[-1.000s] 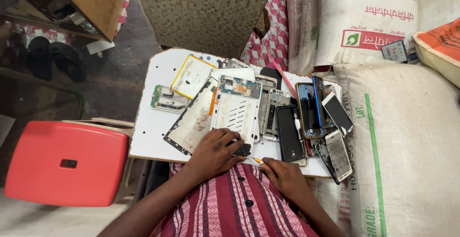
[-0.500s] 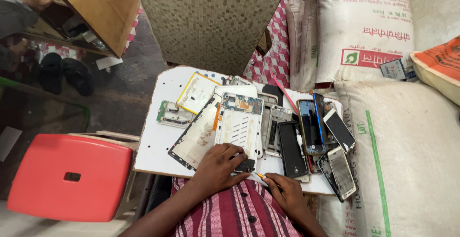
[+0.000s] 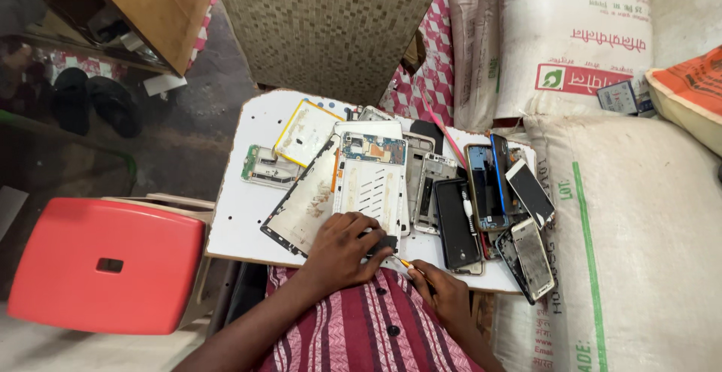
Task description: The person uses a small screwdriver to remove screws and disassemble a white smartphone. They separate the back cover, remove the battery, and detach the motherboard from the chassis, placing components on the work surface.
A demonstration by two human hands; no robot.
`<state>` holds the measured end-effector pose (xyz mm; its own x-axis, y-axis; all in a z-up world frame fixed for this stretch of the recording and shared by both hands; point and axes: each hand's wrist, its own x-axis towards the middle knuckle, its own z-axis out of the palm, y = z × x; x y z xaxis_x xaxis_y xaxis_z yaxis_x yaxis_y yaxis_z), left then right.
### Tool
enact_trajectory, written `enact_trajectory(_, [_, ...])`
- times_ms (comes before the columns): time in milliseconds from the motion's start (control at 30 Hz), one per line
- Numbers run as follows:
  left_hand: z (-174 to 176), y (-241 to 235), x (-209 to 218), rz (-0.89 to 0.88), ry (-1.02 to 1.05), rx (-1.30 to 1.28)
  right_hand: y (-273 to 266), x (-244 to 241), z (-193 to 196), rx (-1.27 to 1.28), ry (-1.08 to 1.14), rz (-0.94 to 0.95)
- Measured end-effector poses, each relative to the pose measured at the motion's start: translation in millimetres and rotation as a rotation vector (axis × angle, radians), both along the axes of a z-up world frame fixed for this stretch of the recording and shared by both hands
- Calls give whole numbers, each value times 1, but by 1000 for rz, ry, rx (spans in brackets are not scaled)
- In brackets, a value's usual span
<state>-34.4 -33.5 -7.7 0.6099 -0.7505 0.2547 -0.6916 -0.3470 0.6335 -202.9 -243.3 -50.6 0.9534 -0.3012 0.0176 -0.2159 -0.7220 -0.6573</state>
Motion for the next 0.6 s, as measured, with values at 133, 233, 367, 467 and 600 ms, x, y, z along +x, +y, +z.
enact_trajectory(133, [1,-3,2,13,-63,-24,-1,4,4,39,14,-8])
enact_trajectory(233, [1,0,1,1,-80,-35,-2,4,10,143,23,-37])
enact_trajectory(367, [-2,-3,2,-7,-116,3,-7,2,10,292,174,-128])
enact_trajectory(467, [-3,-6,1,-35,-9,104,-9,-5,-2,384,197,-180])
enact_trajectory(600, [3,-5,1,45,-161,-90,-13,-7,-39,682,46,-182])
